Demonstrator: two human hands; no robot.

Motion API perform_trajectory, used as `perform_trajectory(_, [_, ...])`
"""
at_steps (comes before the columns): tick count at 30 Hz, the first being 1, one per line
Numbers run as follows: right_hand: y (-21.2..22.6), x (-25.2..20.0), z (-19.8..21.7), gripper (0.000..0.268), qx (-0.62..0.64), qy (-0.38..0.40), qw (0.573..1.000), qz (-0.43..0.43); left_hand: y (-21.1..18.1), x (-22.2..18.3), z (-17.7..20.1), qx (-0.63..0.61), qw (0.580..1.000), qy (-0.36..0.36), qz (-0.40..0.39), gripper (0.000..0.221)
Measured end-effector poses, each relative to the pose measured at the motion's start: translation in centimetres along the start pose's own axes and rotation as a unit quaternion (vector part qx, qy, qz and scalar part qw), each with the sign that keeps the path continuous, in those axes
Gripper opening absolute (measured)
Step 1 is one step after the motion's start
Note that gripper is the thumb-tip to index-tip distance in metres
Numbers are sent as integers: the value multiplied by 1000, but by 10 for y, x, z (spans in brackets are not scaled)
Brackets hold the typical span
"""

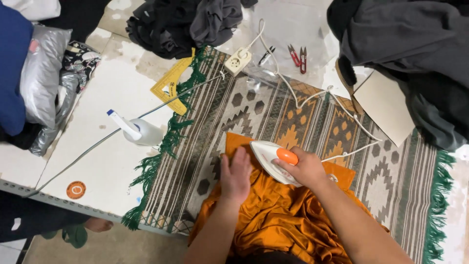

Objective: A person irons a piece of orange clothing on a work table and then folds it neatly.

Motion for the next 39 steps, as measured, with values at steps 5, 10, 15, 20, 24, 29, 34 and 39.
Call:
perform_trajectory(5, [-8,-16,14,46,49,-41,998,23,1,-28,-23,102,993,20,53,83])
perform_trajectory(10, [-22,-21,12,48,34,-41,997,47,-9,-44,-16,130,985,-112,-4,76])
perform_trajectory(15, [-34,-9,-5,54,-26,11,998,48,33,-42,-57,143,988,10,61,87])
perform_trajectory(20, [-7,10,18,55,-132,46,989,50,-24,-41,-12,735,644,-144,-153,62])
perform_trajectory(24, [33,40,5,60,-204,111,965,123,-8,-42,-12,932,354,-71,9,68])
perform_trajectory(29, [77,72,-58,64,-276,296,903,146,18,-34,27,948,307,-82,-29,79])
perform_trajectory(34, [111,83,-47,70,-245,290,921,89,12,-33,32,919,379,-83,-71,75])
perform_trajectory(39, [89,83,-49,61,-295,335,884,139,-13,-33,30,904,381,-151,-123,55])
Point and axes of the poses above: each hand's wrist, its own x-axis towards the middle knuckle, its own z-axis out of the back of the hand, y = z × x, the point moved 6 cm from there along x, towards the middle knuckle, and after that the axes turned 10 degrees about z, right-handed, at the moved point
